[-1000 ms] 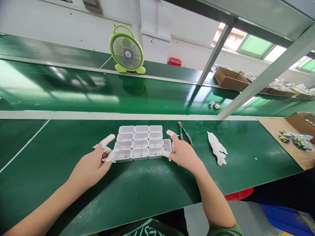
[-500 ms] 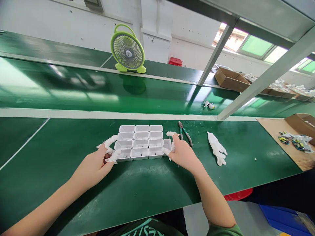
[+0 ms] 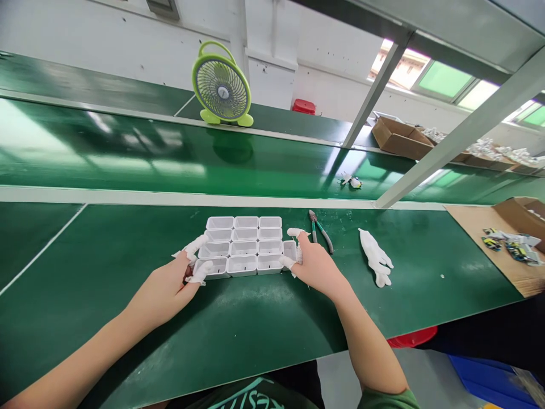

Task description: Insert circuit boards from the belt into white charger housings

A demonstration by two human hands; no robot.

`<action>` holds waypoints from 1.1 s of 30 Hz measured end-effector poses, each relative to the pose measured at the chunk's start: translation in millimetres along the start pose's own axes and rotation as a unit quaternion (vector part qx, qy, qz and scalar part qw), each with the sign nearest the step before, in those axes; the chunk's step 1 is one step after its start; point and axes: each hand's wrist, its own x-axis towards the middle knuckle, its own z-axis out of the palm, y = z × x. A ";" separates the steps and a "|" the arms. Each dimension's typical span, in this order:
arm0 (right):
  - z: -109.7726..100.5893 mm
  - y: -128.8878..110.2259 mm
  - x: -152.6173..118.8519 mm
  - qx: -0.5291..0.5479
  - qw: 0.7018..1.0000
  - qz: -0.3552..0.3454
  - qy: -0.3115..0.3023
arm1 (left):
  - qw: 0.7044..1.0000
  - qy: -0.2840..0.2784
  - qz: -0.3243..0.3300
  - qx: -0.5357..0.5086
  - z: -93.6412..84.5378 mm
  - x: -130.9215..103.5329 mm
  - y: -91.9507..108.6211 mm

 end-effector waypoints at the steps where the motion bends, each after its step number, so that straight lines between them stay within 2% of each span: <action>1: 0.0 -0.4 0.0 -0.002 1.000 0.001 0.001 | 1.000 -0.008 -0.008 0.004 -0.9 0.2 -0.1; 4: 0.1 -1.5 -0.1 -0.017 1.000 0.003 0.010 | 0.999 -0.020 -0.032 0.019 -3.7 1.3 -1.4; 8: 0.3 -1.3 -0.2 -0.037 0.999 0.012 0.036 | 0.999 -0.005 -0.046 0.018 -6.6 2.9 -3.8; 16: 0.9 -6.0 -1.0 -0.018 1.000 0.006 0.017 | 0.998 0.011 -0.031 -0.058 -5.9 1.2 -3.5; 19: 0.9 -7.6 -0.9 -0.026 0.999 0.001 0.018 | 0.998 0.010 -0.024 -0.063 -3.3 2.2 -5.6; 25: 2.6 -5.2 -0.1 -0.055 0.998 -0.011 0.018 | 0.998 0.045 -0.006 -0.044 1.8 2.6 -7.9; 28: 2.7 -5.2 0.1 -0.067 0.997 -0.012 0.021 | 0.996 0.091 0.000 -0.010 4.3 -1.1 -4.7; 31: 2.1 -5.8 -0.1 -0.069 0.997 -0.007 0.022 | 0.979 0.195 0.049 0.045 6.0 -5.1 -1.9; 33: 1.9 -6.2 -0.5 -0.068 0.997 -0.004 0.022 | 0.955 0.264 0.111 0.081 5.8 -6.7 -1.4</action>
